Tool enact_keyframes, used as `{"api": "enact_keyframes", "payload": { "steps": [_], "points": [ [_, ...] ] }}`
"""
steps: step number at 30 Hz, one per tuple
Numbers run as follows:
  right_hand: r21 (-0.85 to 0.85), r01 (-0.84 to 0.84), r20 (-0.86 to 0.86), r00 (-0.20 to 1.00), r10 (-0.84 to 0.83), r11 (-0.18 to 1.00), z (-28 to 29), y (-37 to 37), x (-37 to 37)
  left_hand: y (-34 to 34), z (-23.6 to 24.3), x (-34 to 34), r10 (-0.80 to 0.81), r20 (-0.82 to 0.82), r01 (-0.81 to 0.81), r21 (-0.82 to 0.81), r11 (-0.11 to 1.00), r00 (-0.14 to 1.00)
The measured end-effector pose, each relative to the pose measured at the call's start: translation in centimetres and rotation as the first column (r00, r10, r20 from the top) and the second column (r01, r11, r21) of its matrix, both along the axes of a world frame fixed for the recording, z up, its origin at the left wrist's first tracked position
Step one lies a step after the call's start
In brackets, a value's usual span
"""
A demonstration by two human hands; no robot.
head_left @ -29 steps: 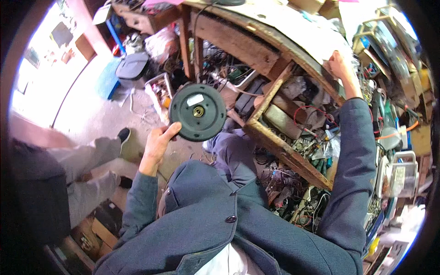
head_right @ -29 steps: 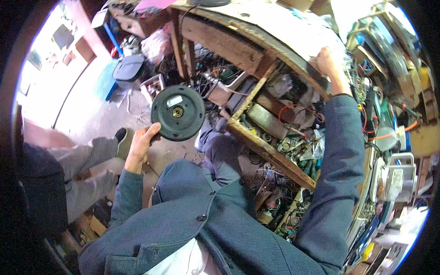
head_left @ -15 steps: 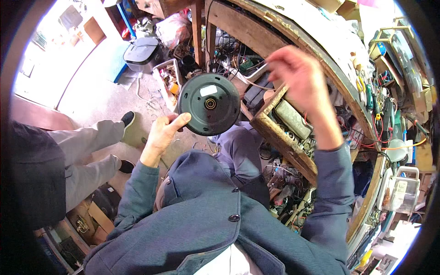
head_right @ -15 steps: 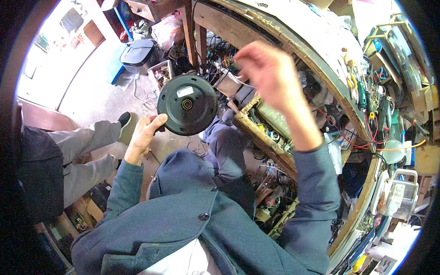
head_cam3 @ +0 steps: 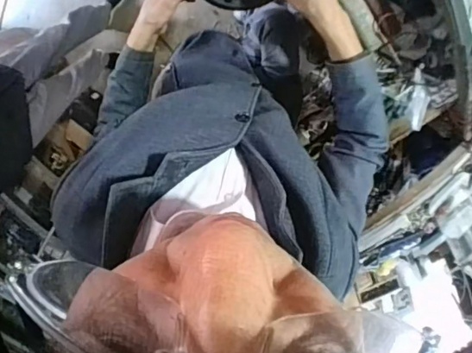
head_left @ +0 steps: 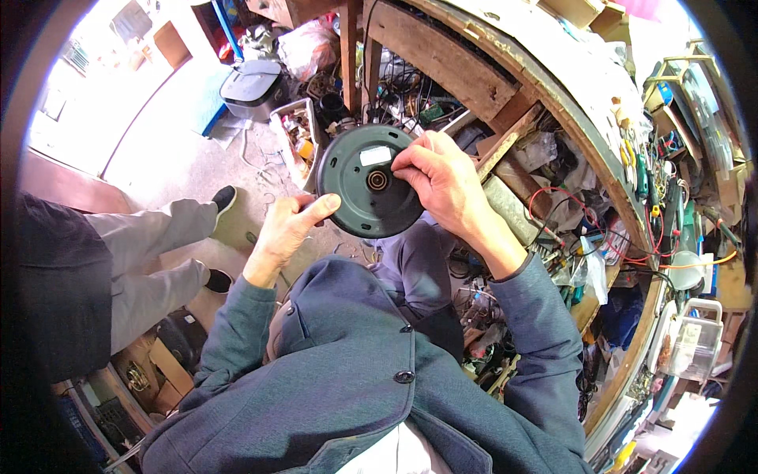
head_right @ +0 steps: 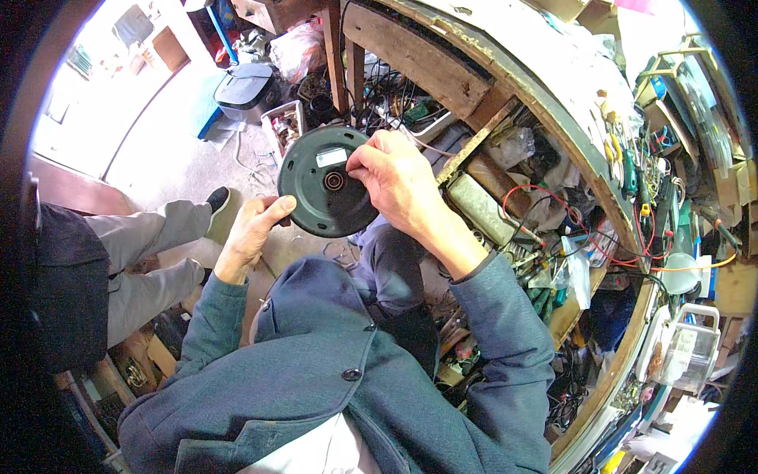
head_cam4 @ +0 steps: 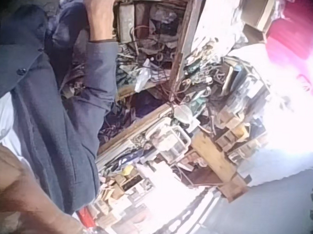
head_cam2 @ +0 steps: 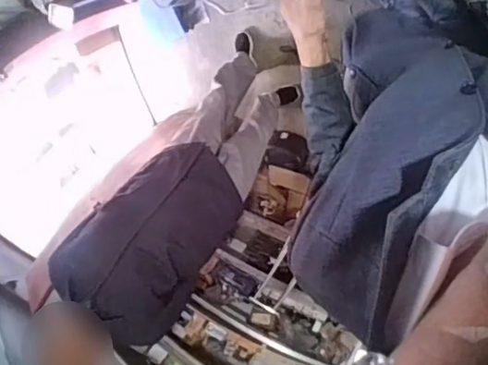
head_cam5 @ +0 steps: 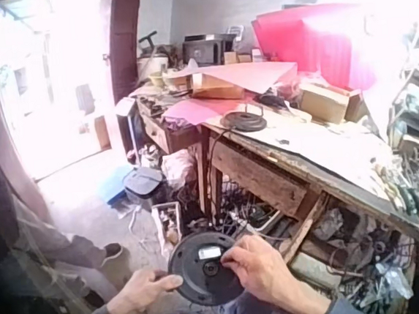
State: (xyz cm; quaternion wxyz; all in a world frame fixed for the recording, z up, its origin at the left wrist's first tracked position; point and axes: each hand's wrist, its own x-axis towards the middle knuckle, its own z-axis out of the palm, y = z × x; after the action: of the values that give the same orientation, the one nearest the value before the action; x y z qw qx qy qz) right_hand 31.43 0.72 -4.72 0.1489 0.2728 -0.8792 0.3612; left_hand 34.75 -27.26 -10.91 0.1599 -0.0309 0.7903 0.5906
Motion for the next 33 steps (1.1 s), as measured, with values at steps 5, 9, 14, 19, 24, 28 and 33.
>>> {"api": "enact_keyframes", "payload": {
  "steps": [5,9,14,19,24,28,33],
  "points": [
    [0.029,0.019,0.012,1.000,-0.019,0.999,-0.2,-0.1,0.0,0.0,0.7,0.2,-0.022,0.027,0.024,-0.060,0.998,0.999],
    [0.011,0.105,0.207,0.973,-0.105,0.994,0.4,-0.4,-0.2,-0.3,0.2,0.3,-0.026,0.026,0.028,-0.053,0.998,0.999],
    [0.142,0.132,0.059,0.988,-0.142,0.981,0.1,-0.2,-0.2,0.2,0.7,-0.3,-0.055,0.014,0.056,-0.086,0.995,0.998],
    [0.472,0.043,-0.124,0.992,0.018,0.881,0.2,-1.6,0.5,0.2,0.2,0.7,0.074,0.074,-0.082,0.103,0.991,0.994],
    [0.430,0.167,-0.232,0.970,-0.070,0.887,-0.1,-2.1,0.8,-0.9,-1.8,-0.2,0.020,0.061,-0.024,0.071,0.997,0.998],
    [0.439,0.231,-0.288,0.952,-0.107,0.868,-0.6,-2.7,1.0,-0.7,-1.6,0.0,0.032,0.046,-0.036,0.085,0.996,0.998],
    [0.458,0.265,-0.342,0.933,-0.106,0.849,-1.1,-2.8,1.1,-0.4,-1.0,0.0,0.003,0.030,-0.005,0.068,0.998,1.000]
  ]
}}
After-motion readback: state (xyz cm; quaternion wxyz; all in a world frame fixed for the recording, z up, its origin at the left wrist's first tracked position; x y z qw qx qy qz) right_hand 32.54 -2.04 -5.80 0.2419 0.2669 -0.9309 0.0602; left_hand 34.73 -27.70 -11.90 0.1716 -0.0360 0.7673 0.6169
